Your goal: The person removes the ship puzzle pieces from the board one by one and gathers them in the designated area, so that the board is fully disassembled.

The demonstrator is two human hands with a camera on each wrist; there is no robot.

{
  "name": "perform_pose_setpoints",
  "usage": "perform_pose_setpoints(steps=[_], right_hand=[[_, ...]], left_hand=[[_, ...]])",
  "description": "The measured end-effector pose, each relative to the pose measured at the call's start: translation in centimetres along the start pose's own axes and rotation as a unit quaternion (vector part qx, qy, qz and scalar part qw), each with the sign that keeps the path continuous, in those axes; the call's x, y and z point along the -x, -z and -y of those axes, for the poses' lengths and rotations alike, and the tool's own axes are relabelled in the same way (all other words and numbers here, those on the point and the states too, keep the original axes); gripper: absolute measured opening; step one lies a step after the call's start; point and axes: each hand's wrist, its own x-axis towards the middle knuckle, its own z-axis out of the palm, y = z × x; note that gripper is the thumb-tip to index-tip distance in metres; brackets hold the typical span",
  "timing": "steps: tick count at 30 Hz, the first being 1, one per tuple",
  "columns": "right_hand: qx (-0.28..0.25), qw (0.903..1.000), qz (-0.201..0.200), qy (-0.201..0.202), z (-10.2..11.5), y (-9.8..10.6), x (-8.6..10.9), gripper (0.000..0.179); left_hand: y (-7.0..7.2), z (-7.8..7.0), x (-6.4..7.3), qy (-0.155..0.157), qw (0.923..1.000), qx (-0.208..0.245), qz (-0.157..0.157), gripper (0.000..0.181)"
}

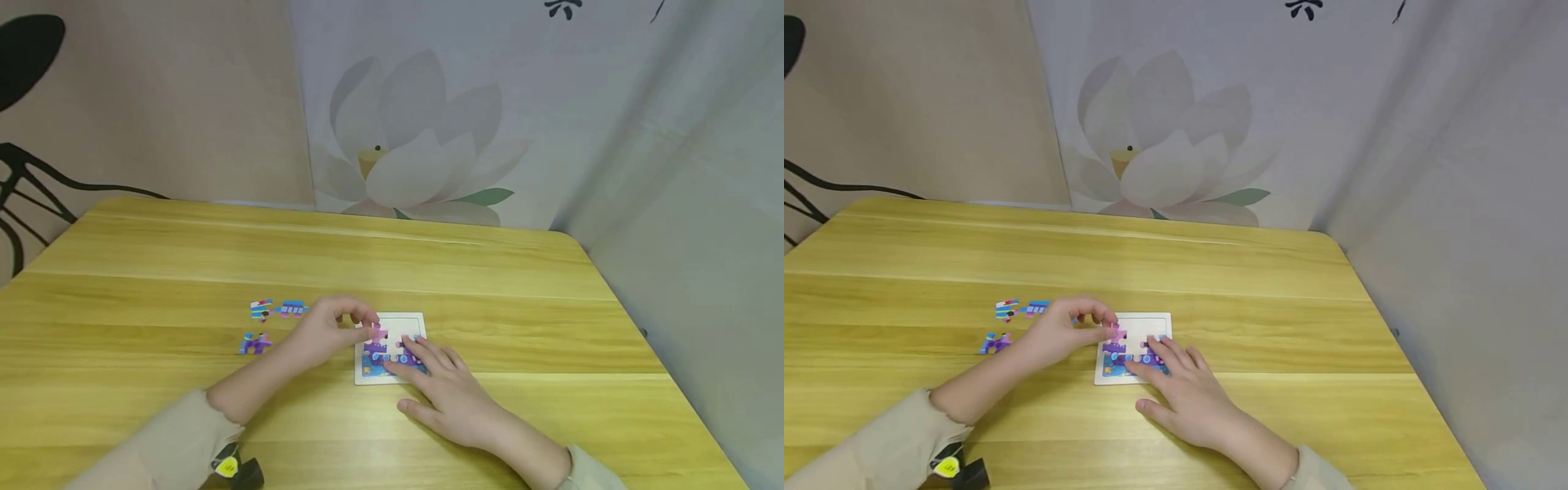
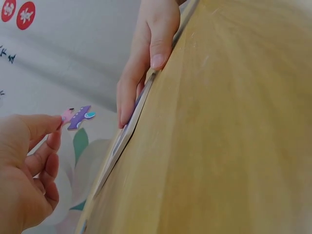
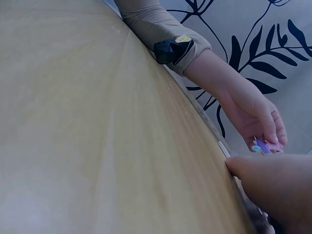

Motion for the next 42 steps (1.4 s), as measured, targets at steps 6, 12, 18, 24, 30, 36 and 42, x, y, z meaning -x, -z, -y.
perform_pose_setpoints(steps=[6, 12, 18, 24, 30, 36, 42], right_hand=[[0.0, 1.0, 0.001, 0.001, 0.0, -0.1, 0.0, 0.053], [0.0, 1.0, -0.001, 0.001, 0.0, 0.0, 0.0, 0.053], [-0.001, 1.0, 0.0, 0.0, 0.0, 0.0, 0.1, 0.053], [-0.001, 1.0, 0.001, 0.0, 0.0, -0.1, 0.0, 0.053], [-0.006, 1.0, 0.004, -0.001, 0.1, -0.1, 0.1, 0.053], [-0.007, 1.0, 0.002, 0.001, 0.1, -0.1, 0.0, 0.053], [-0.002, 1.0, -0.004, 0.003, 0.1, -0.1, 0.0, 0.053]], left_hand=[[0.7, 0.2, 0.9, -0.001, 0.9999, -0.001, -0.012, 0.006], [1.4, 0.4, 1.9, 0.002, 0.9999, -0.002, -0.013, 0.005], [2.3, 0.5, 2.8, 0.02, 0.9995, -0.018, -0.019, 0.01], [3.3, 0.8, 3.3, 0.03, 0.9989, -0.015, -0.032, 0.015], [4.5, 1.4, 3.9, 0.025, 0.9983, -0.023, -0.048, 0.014], [5.6, 1.9, 4.5, 0.025, 0.9974, -0.045, -0.051, 0.02], [6.3, 2.1, 5.2, 0.055, 0.9952, -0.05, -0.063, 0.022]])
